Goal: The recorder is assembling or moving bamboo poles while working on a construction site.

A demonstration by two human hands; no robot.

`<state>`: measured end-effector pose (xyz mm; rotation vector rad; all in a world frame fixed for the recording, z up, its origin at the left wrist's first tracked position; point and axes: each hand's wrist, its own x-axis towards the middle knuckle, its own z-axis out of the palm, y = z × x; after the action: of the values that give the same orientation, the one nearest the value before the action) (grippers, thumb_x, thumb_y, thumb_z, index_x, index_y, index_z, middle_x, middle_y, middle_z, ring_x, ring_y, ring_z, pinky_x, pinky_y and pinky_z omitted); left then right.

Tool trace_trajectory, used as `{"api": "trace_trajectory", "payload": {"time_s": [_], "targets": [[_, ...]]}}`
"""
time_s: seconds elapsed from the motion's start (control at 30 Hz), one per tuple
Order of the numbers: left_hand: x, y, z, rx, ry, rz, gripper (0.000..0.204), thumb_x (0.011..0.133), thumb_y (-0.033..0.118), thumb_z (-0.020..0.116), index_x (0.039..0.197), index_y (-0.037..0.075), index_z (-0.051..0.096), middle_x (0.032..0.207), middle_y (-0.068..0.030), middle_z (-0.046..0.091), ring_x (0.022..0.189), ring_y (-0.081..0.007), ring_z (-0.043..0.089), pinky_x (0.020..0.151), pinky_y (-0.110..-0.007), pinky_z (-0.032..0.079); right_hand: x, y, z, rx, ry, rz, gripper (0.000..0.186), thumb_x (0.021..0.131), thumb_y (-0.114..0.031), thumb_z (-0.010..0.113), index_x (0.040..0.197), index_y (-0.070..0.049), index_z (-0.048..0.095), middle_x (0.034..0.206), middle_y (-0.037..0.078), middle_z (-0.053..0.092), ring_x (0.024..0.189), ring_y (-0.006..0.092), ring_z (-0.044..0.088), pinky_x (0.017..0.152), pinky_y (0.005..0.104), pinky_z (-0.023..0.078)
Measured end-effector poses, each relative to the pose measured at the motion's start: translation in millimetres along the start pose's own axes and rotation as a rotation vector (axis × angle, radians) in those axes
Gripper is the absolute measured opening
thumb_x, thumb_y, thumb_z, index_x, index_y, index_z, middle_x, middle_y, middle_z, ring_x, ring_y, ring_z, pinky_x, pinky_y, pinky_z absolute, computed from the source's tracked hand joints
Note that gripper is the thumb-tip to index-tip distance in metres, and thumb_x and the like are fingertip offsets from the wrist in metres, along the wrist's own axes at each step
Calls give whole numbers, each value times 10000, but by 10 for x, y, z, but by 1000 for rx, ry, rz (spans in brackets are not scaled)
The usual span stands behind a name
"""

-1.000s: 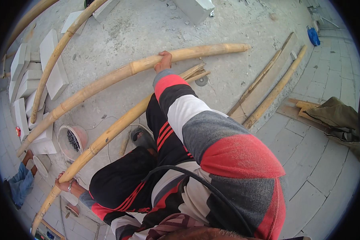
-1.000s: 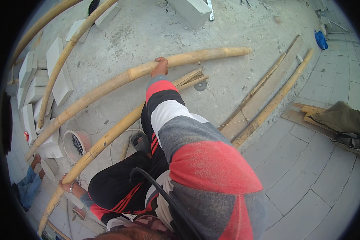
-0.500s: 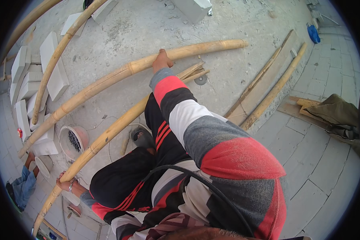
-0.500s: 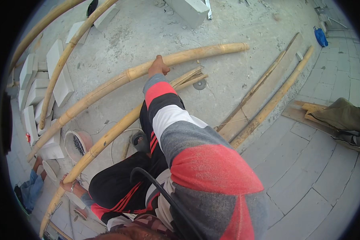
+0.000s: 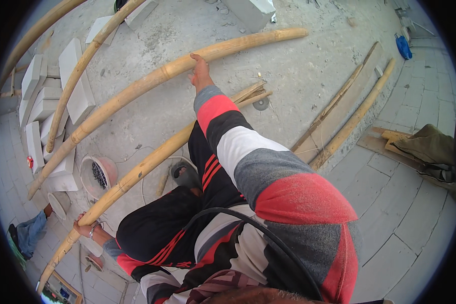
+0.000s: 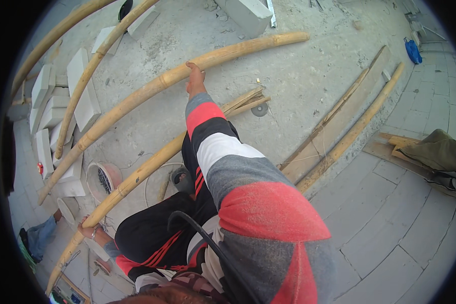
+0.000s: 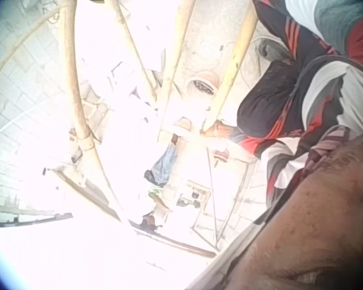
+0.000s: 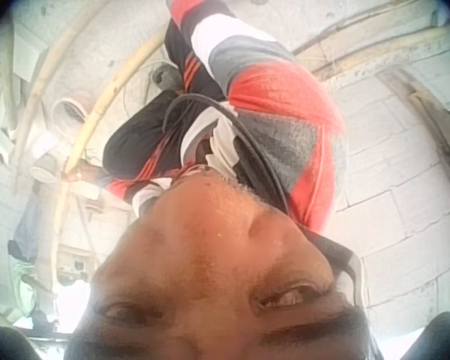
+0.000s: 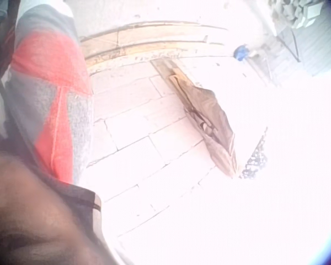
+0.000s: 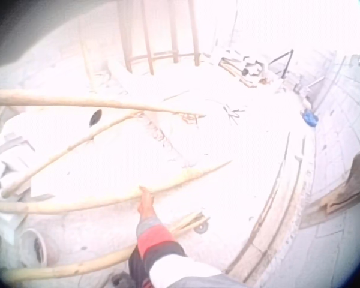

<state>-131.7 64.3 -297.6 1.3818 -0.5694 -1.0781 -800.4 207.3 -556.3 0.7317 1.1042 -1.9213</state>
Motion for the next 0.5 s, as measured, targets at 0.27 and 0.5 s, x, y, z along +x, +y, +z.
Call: {"api": "trace_trajectory", "payload": {"time_s": [0.27,0.5], "targets": [[162,36,-210,-32,-55,29,238,897,279,576,799,72,510,736,-76,539,717,-257,532,781,-427,502,-142,61,8,-11,-179,6,865,904,-254,709,1580,-204,171,1602,200,259,1445,415,330,1106,600,368],[168,114,-295,-19,-42,28,240,895,282,588,819,68,513,758,-98,550,733,-280,539,768,-424,507,-25,195,64,-104,-178,53,705,917,-232,682,1516,-133,323,1578,200,296,1403,403,388,1073,616,404]]}}
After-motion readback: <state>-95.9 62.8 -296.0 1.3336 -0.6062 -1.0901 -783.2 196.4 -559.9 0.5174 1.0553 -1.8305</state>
